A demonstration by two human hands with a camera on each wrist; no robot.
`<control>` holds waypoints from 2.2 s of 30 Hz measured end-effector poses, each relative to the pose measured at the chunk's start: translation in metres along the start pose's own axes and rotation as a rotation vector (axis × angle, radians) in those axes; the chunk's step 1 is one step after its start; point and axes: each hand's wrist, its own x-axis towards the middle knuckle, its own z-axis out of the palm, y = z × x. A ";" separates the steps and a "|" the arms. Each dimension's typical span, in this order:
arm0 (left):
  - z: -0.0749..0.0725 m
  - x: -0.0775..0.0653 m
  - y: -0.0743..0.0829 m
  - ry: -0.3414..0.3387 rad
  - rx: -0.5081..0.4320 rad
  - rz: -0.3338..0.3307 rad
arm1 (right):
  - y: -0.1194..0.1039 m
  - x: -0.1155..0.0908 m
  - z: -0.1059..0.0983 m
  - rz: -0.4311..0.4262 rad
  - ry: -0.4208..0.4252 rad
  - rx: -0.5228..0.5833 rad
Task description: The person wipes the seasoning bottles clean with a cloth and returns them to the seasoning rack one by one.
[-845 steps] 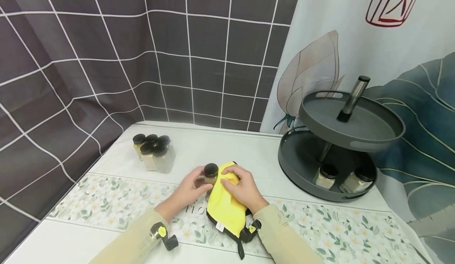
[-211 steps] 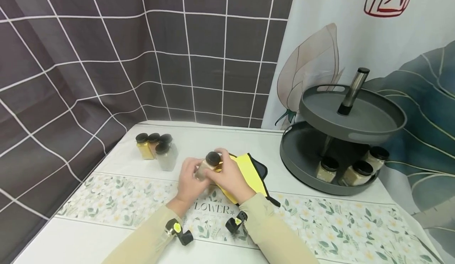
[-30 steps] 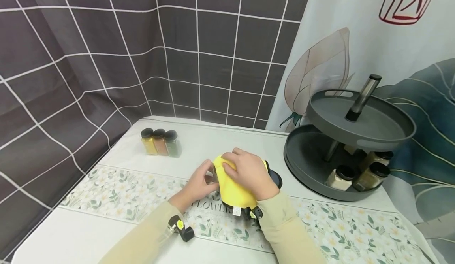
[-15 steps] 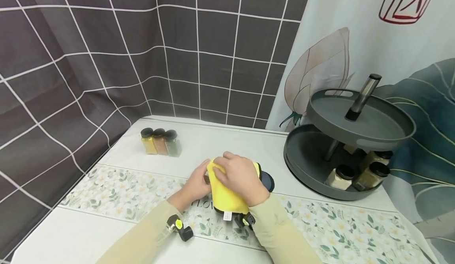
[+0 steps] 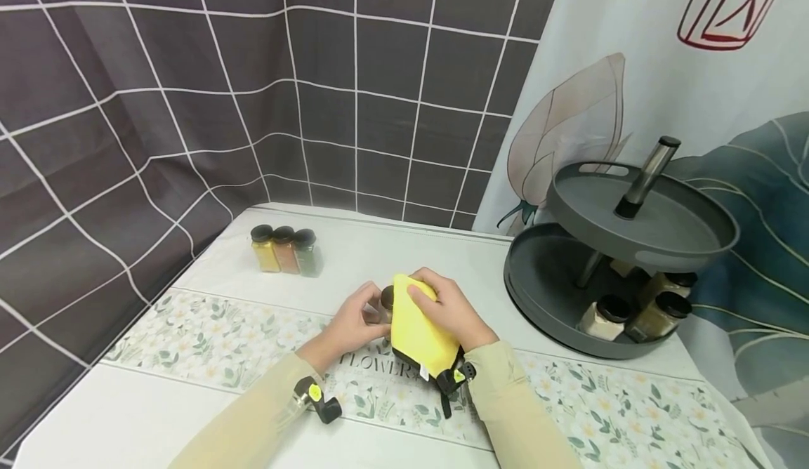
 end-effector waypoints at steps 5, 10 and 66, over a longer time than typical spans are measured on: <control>-0.001 -0.001 0.000 0.004 -0.003 0.004 | 0.023 -0.003 0.011 0.039 -0.035 -0.063; -0.001 -0.001 0.001 0.004 -0.008 0.007 | 0.032 -0.004 0.020 0.028 -0.113 -0.367; -0.020 -0.004 0.028 -0.168 -0.279 -0.047 | 0.052 -0.021 -0.002 0.101 -0.010 0.559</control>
